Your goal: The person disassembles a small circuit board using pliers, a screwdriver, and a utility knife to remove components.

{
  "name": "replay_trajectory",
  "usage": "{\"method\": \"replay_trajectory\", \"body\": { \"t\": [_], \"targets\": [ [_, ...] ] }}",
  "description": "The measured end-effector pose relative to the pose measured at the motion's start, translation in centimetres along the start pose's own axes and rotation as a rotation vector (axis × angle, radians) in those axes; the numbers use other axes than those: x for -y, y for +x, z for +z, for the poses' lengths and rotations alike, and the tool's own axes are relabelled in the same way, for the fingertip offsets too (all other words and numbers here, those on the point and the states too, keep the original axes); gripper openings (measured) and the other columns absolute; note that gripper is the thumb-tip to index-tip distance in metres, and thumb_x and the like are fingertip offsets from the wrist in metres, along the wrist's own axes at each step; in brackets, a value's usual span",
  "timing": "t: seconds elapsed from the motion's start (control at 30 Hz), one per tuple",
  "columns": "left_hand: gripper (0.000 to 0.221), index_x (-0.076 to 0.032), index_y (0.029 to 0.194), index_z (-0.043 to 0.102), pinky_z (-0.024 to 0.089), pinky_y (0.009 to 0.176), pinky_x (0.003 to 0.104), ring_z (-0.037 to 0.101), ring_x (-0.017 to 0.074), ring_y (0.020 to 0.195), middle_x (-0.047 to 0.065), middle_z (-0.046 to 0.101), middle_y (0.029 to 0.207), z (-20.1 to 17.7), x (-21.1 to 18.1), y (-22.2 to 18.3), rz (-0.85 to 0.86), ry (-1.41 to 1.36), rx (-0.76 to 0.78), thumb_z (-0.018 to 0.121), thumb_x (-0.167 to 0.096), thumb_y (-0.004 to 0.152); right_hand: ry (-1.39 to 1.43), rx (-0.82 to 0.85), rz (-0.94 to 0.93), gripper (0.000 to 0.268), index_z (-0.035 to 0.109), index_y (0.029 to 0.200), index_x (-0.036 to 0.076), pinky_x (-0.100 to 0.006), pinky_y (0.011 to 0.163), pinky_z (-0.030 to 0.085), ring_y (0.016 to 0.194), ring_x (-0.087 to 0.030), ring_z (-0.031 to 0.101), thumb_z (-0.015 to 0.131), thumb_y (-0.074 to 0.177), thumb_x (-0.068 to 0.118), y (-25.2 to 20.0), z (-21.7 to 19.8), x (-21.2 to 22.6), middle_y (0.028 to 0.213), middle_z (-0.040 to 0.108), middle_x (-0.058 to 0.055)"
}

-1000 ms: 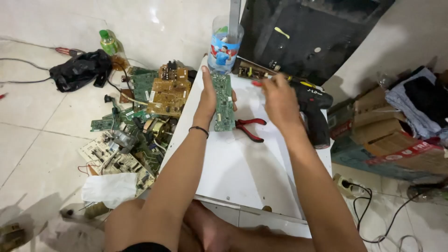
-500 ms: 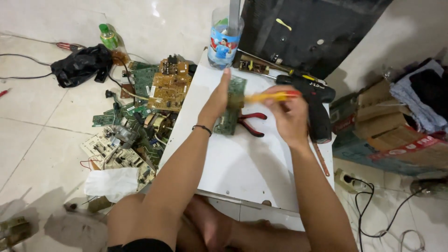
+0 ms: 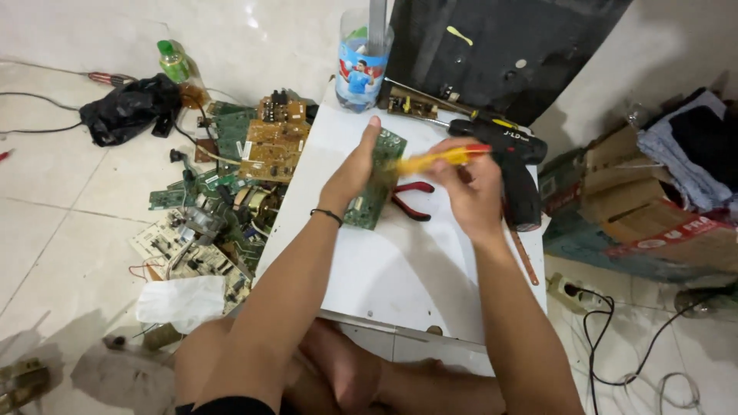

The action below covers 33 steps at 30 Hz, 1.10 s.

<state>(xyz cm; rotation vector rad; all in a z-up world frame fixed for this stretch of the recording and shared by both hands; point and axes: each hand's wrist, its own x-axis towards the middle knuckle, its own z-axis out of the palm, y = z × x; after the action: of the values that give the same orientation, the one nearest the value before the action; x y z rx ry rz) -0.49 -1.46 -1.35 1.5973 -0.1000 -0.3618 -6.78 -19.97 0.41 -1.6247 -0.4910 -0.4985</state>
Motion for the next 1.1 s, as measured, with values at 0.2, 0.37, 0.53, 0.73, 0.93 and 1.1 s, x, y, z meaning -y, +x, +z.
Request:
{"method": "replay_trajectory", "body": {
  "t": [0.2, 0.37, 0.53, 0.73, 0.93, 1.1],
  "targets": [
    [0.106, -0.011, 0.166, 0.014, 0.002, 0.129, 0.050, 0.006, 0.0328, 0.158, 0.015, 0.009, 0.171, 0.0, 0.7, 0.5, -0.016, 0.011, 0.016, 0.018, -0.085, 0.091, 0.288, 0.042, 0.203, 0.018, 0.058, 0.113, -0.008, -0.046, 0.079, 0.068, 0.098, -0.035, 0.073, 0.064, 0.099, 0.000, -0.1, -1.4, -1.1, 0.108, 0.057, -0.017],
    [0.091, -0.008, 0.073, 0.067, 0.057, 0.076, 0.035, 0.069, 0.0236, 0.064, 0.013, 0.068, 0.067, -0.4, 0.1, -0.6, 0.069, -0.049, -0.015, 0.012, -0.079, 0.086, -0.133, -0.244, -0.143, 0.017, 0.061, 0.120, 0.001, -0.040, 0.085, 0.065, 0.104, -0.030, 0.072, 0.066, 0.105, 0.008, 0.6, -2.2, 1.2, 0.111, 0.064, -0.016],
    [0.069, -0.013, 0.074, 0.067, 0.063, 0.065, 0.035, 0.073, 0.0225, 0.059, 0.010, 0.069, 0.063, -0.9, 0.7, 0.8, 0.243, -0.073, -0.081, 0.050, -0.078, 0.091, -0.173, -0.297, -0.120, 0.020, 0.053, 0.129, -0.001, -0.045, 0.091, 0.064, 0.110, -0.034, 0.068, 0.059, 0.111, 0.005, -1.4, -4.3, 4.8, 0.121, 0.059, -0.019],
    [0.039, -0.002, 0.089, 0.070, 0.055, 0.062, 0.037, 0.065, 0.0241, 0.064, 0.016, 0.065, 0.073, -0.4, -1.1, -1.9, 0.489, 0.316, -0.097, 0.079, -0.040, 0.088, -0.481, -0.342, 0.017, 0.029, 0.057, 0.129, -0.007, -0.044, 0.082, 0.060, 0.106, -0.038, 0.068, 0.065, 0.104, 0.007, -11.4, -5.9, 8.1, 0.117, 0.061, -0.027],
    [0.054, -0.010, 0.108, 0.076, 0.052, 0.090, 0.038, 0.063, 0.0260, 0.105, 0.006, 0.063, 0.106, 1.9, 1.7, -0.9, 0.545, 0.842, 0.033, 0.095, -0.030, 0.061, -0.513, -0.370, 0.074, 0.025, 0.049, 0.122, -0.001, -0.037, 0.102, 0.055, 0.115, -0.028, 0.065, 0.053, 0.100, -0.012, -19.1, -4.5, 9.7, 0.122, 0.055, -0.016],
    [0.055, -0.014, 0.109, 0.078, 0.050, 0.090, 0.038, 0.063, 0.0265, 0.102, 0.007, 0.071, 0.105, 2.1, 1.1, -1.7, 0.435, 1.009, 0.085, 0.094, -0.026, 0.058, -0.605, -0.394, 0.170, 0.017, 0.054, 0.117, -0.002, -0.036, 0.104, 0.056, 0.121, -0.029, 0.067, 0.053, 0.100, -0.006, -20.3, -4.2, 9.6, 0.130, 0.066, -0.021]
  ]
}}
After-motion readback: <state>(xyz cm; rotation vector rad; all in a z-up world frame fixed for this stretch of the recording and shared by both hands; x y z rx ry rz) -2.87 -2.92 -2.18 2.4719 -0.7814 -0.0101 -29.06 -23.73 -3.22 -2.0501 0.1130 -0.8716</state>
